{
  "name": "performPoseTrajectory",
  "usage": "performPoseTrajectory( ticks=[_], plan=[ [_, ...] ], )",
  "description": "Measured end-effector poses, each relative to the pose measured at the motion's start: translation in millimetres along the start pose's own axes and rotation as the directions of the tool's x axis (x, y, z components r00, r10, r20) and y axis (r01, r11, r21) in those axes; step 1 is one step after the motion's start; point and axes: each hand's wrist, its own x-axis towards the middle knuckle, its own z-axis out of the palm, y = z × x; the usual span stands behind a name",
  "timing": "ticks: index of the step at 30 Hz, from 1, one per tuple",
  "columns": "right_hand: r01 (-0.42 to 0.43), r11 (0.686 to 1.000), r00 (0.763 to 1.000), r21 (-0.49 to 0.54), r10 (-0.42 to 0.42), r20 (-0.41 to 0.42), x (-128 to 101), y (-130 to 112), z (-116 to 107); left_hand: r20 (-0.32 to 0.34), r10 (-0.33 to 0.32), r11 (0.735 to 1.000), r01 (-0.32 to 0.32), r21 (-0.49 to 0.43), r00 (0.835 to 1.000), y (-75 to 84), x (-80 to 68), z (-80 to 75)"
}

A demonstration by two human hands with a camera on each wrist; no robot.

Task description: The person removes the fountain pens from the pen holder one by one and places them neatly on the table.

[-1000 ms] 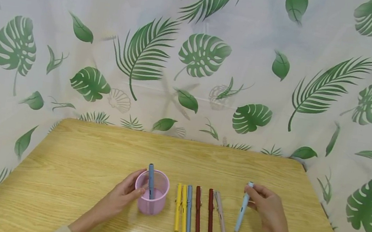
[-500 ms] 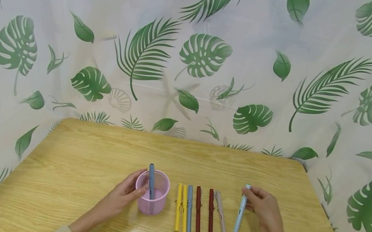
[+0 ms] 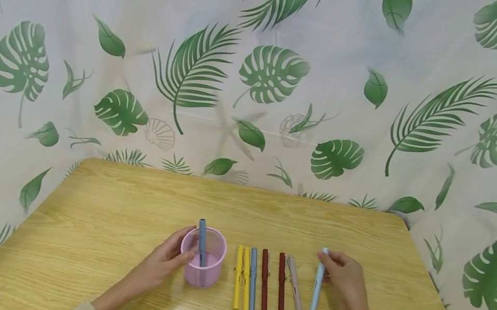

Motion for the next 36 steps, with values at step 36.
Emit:
performPoseTrajectory(
  ticks=[36],
  plan=[
    [0.036, 0.952, 0.993, -0.303, -0.067, -0.094, 3, 5, 34, -0.037, -0.009, 1.0, 0.01, 0.015, 0.999, -1.1, 1.2, 2.3]
  ],
)
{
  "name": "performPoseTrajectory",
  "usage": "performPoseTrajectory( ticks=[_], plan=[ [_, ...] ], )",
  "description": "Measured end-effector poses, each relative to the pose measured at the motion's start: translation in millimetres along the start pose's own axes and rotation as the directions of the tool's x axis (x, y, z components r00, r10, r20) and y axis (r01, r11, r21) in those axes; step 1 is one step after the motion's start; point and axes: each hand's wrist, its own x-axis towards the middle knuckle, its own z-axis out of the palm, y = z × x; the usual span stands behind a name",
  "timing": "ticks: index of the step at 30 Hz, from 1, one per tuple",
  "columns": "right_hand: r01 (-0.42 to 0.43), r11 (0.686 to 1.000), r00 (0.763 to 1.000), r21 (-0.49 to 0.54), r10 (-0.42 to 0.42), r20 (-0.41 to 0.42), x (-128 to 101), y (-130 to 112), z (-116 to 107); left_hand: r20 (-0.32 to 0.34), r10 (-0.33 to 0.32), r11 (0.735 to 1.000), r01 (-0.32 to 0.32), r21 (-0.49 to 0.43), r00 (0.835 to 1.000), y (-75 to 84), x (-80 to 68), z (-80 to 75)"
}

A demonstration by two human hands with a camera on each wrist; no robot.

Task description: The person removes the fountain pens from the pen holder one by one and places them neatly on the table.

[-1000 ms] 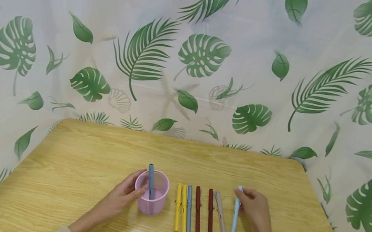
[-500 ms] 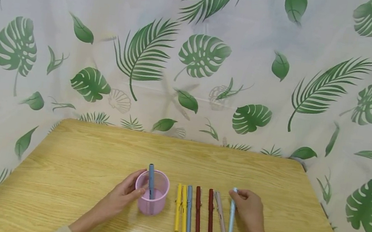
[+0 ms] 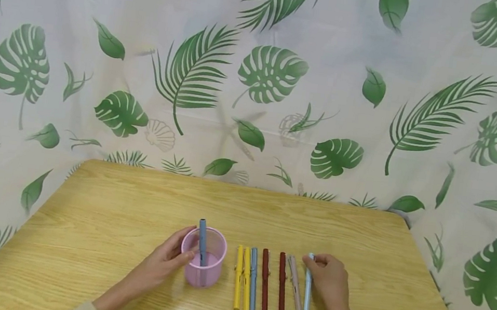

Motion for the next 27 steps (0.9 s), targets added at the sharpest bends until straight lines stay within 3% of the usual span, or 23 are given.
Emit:
performPoseTrajectory(
  ticks=[20, 27],
  plan=[
    [0.058, 0.988, 0.998, -0.14, -0.061, -0.014, -2.3, 2.4, 2.2, 0.01, -0.002, 1.0, 0.002, 0.008, 1.0, 1.1, -0.6, -0.3],
    [0.048, 0.989, 0.998, -0.137, -0.052, -0.031, -3.1, 2.5, 2.7, 0.005, -0.002, 1.0, 0.002, 0.001, 1.0, 1.5, -0.4, -0.4]
  ],
)
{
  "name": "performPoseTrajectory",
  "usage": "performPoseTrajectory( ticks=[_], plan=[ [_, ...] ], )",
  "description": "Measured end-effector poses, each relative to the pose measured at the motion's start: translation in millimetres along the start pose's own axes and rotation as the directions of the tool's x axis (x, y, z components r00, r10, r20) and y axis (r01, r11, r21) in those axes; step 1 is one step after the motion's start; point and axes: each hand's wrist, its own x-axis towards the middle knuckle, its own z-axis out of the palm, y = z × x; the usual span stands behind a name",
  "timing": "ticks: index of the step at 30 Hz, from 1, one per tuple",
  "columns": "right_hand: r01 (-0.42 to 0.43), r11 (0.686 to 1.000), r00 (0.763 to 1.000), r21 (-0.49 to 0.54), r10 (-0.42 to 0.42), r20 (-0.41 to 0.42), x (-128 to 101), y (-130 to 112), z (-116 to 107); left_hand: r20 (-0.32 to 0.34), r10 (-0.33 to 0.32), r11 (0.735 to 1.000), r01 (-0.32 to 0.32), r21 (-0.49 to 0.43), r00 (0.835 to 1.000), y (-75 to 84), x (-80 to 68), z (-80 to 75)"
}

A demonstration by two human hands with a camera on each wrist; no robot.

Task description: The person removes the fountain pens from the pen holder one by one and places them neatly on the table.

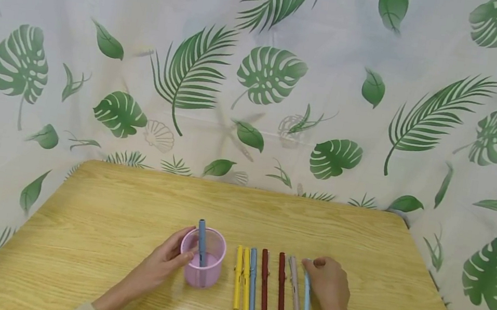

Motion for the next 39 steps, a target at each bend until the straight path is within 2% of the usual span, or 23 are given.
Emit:
performPoseTrajectory(
  ticks=[9, 18, 33, 39],
  plan=[
    [-0.031, 0.995, 0.995, 0.1, 0.04, -0.091, -2, -7, -2, 0.015, 0.007, 1.0, -0.007, -0.01, 1.0, -1.0, 1.0, -1.1],
    [-0.014, 0.973, 0.993, 0.231, 0.04, -0.109, -1, -26, -4, 0.021, 0.008, 1.0, -0.007, -0.016, 1.0, -1.9, 1.3, -1.8],
    [0.0, 0.905, 0.999, 0.426, 0.021, -0.043, 0, -68, 8, 0.021, 0.005, 1.0, -0.005, -0.014, 1.0, -1.7, -0.5, -1.1],
    [-0.003, 0.867, 1.0, 0.499, 0.012, -0.014, -1, -89, 15, 0.014, 0.002, 1.0, -0.002, -0.012, 1.0, -0.9, -0.8, -0.4]
  ],
)
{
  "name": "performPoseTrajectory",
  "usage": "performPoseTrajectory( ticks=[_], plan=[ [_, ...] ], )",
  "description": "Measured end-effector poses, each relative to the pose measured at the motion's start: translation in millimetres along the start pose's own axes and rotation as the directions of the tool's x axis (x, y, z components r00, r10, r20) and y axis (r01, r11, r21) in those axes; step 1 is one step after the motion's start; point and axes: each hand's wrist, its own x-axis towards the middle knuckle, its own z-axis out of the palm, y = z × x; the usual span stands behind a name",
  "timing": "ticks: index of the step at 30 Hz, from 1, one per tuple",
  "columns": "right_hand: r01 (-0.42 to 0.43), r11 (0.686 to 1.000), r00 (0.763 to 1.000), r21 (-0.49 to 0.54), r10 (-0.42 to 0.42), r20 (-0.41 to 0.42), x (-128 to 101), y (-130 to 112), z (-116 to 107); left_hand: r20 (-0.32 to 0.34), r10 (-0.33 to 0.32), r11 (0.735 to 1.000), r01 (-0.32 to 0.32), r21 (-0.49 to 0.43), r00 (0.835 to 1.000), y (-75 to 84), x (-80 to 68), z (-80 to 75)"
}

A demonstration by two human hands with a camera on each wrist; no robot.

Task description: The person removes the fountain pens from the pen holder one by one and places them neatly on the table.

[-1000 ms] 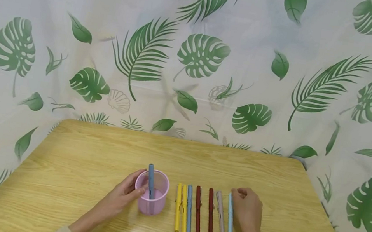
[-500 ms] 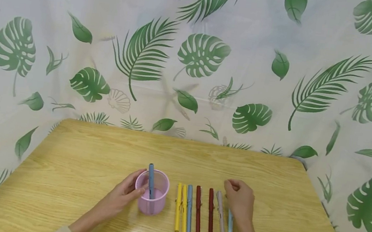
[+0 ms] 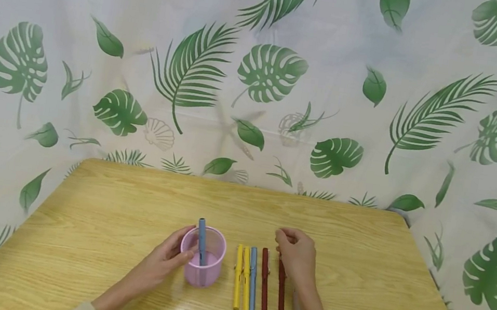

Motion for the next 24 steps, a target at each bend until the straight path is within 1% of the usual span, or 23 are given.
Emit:
performPoseTrajectory(
  ticks=[2, 8, 13, 19, 24],
  plan=[
    [0.008, 1.0, 1.0, 0.011, -0.008, 0.01, -1, -5, 5, 0.0, 0.001, 1.0, -0.001, 0.001, 1.0, 0.3, 0.0, 0.0],
    [0.042, 0.999, 0.999, -0.003, -0.042, 0.03, -2, -14, 22, 0.004, 0.0, 1.0, 0.0, 0.009, 1.0, 1.2, 0.1, -0.1],
    [0.052, 0.998, 0.997, 0.046, -0.055, 0.063, -2, -18, 34, 0.006, 0.001, 1.0, -0.001, 0.004, 1.0, 1.3, 0.3, -0.6],
    [0.078, 0.995, 0.99, 0.059, -0.084, 0.111, -3, -26, 48, 0.003, 0.002, 1.0, -0.002, 0.007, 1.0, 0.7, 0.5, -1.1],
    [0.112, 0.985, 0.979, 0.129, -0.132, 0.157, -5, -32, 60, -0.005, 0.004, 1.0, -0.004, 0.01, 1.0, 0.4, 0.1, -1.2]
  ],
)
